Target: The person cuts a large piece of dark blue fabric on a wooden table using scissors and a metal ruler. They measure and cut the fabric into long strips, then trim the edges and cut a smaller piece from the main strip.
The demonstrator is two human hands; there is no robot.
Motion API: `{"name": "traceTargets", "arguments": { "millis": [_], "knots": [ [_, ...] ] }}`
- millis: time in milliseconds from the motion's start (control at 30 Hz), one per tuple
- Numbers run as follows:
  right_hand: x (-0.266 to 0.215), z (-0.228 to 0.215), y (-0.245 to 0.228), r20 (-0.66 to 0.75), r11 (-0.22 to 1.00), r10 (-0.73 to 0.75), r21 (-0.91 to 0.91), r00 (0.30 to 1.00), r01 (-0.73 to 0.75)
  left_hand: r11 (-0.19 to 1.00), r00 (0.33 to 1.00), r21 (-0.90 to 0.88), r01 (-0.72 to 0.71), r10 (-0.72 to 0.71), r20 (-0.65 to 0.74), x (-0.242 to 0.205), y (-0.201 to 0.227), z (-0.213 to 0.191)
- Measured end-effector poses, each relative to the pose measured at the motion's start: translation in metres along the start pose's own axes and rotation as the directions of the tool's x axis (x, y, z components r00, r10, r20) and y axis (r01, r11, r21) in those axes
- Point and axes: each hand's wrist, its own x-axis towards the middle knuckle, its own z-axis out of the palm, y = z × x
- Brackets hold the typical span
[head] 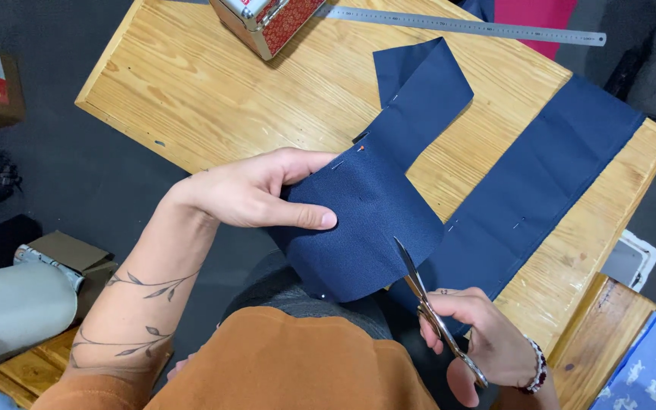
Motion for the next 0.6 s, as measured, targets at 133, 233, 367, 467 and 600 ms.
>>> {"name": "traceTargets", "arguments": {
  "millis": [133, 233, 367, 467, 600],
  "knots": [
    [-0.004, 0.0, 0.007, 0.009, 1.0, 0.019, -0.005, 1.0, -0.019, 1.0, 1.0, -0.003, -0.005, 0.005, 0.01, -0.001, -0.001, 0.0],
    [-0.004, 0.0, 0.009, 0.032, 1.0, -0.008, -0.004, 0.999, 0.008, 1.0, 1.0, 0.003, -0.005, 0.005, -0.005, -0.001, 0.001, 0.0],
    [-0.006, 0.003, 0.011, -0.017, 1.0, 0.008, 0.023, 1.0, -0.008, 0.999, 1.0, 0.032, 0.001, -0.001, -0.004, -0.002, 0.005, 0.001],
    [-0.007, 0.004, 0.014, -0.023, 0.999, 0.031, 0.016, 0.999, -0.03, 0.999, 1.0, 0.04, 0.001, -0.001, -0.001, -0.002, 0.006, 0.001],
    [-0.01, 0.006, 0.017, -0.039, 0.998, 0.057, -0.022, 0.998, -0.058, 0.999, 1.0, 0.046, -0.008, 0.008, -0.007, -0.002, 0.003, 0.001]
  ]
}}
